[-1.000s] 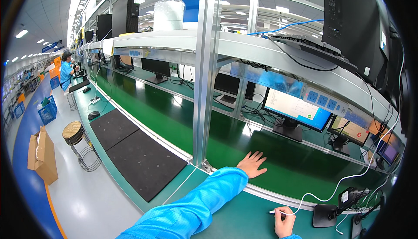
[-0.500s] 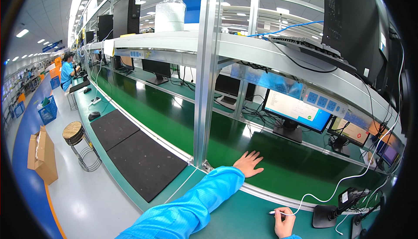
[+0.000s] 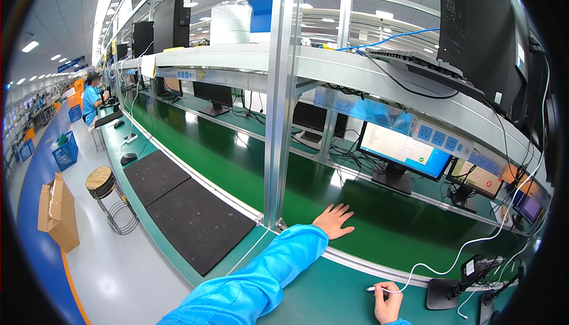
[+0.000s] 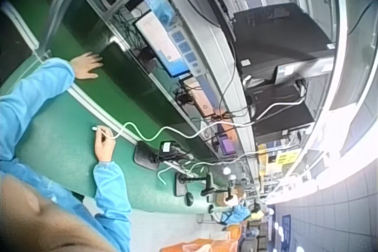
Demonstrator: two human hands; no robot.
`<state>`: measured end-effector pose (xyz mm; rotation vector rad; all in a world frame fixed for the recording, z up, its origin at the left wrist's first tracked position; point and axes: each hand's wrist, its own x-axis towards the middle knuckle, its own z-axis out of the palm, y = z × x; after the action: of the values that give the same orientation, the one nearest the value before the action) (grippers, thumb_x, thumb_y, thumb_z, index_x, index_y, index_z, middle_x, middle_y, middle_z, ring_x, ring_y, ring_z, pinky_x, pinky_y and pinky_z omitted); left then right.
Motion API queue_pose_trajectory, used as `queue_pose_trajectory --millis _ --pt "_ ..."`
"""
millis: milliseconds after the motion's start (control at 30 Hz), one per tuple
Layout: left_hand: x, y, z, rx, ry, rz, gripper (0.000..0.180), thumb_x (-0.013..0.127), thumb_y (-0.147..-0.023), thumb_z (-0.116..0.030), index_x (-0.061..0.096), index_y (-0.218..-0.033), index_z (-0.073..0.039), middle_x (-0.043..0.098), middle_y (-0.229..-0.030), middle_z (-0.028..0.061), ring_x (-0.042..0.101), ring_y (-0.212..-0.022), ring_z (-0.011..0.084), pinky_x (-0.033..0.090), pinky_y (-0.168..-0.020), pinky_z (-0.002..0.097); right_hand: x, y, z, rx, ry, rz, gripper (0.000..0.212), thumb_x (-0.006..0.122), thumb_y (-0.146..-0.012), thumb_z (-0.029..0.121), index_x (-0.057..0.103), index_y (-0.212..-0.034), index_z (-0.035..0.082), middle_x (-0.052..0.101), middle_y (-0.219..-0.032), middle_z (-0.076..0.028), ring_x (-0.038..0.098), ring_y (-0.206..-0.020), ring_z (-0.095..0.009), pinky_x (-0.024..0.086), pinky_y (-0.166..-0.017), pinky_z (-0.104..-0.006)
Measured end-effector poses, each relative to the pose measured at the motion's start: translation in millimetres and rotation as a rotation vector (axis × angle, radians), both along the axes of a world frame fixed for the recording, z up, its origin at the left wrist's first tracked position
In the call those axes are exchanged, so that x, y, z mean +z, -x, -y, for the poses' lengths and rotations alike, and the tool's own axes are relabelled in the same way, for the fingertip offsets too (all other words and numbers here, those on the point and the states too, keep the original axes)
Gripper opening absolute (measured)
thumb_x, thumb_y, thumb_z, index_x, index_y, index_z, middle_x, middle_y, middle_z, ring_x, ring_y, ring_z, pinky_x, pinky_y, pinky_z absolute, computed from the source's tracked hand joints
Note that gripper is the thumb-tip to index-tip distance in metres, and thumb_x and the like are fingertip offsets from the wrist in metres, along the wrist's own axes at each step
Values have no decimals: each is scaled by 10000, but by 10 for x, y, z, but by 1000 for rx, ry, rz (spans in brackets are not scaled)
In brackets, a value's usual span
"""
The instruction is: The person tests electronic components on an assembly line using a handheld terminal and specialized probes.
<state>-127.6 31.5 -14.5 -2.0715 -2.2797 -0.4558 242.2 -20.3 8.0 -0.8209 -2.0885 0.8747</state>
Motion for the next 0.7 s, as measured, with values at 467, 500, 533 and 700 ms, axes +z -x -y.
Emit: queue_pose_trajectory --millis 467,500,533,700 --pt "-68 201 57 -10 -64 -20 752 435 -1039 -642 429 -1594 -134 360 -1672 167 260 -1579 331 168 -1299 508 73 19 34 10 -47 7 142 667 -1019 117 725 -1041 -10 741 -945 -129 672 -853 -189 527 -769 -328" --pt "-67 206 61 -13 -63 -20 752 435 -1039 -642 429 -1594 -134 360 -1672 167 260 -1579 331 168 -1299 508 96 19 43 7 -65 14 139 666 -1019 115 725 -1042 -9 740 -944 -131 673 -852 -190 527 -768 -328" --pt "-64 214 68 -14 -66 -19 751 436 -1040 -641 428 -1595 -135 361 -1672 166 261 -1578 330 169 -1299 507 100 17 45 5 -64 14 139 666 -1019 115 725 -1042 -9 740 -944 -131 673 -852 -190 527 -768 -328" --pt "-47 264 121 -12 -65 -15 747 442 -1040 -637 432 -1593 -135 364 -1671 164 266 -1577 328 170 -1299 506 93 16 49 20 -43 3 135 665 -1020 116 722 -1043 -4 741 -943 -130 676 -845 -189 525 -763 -326"
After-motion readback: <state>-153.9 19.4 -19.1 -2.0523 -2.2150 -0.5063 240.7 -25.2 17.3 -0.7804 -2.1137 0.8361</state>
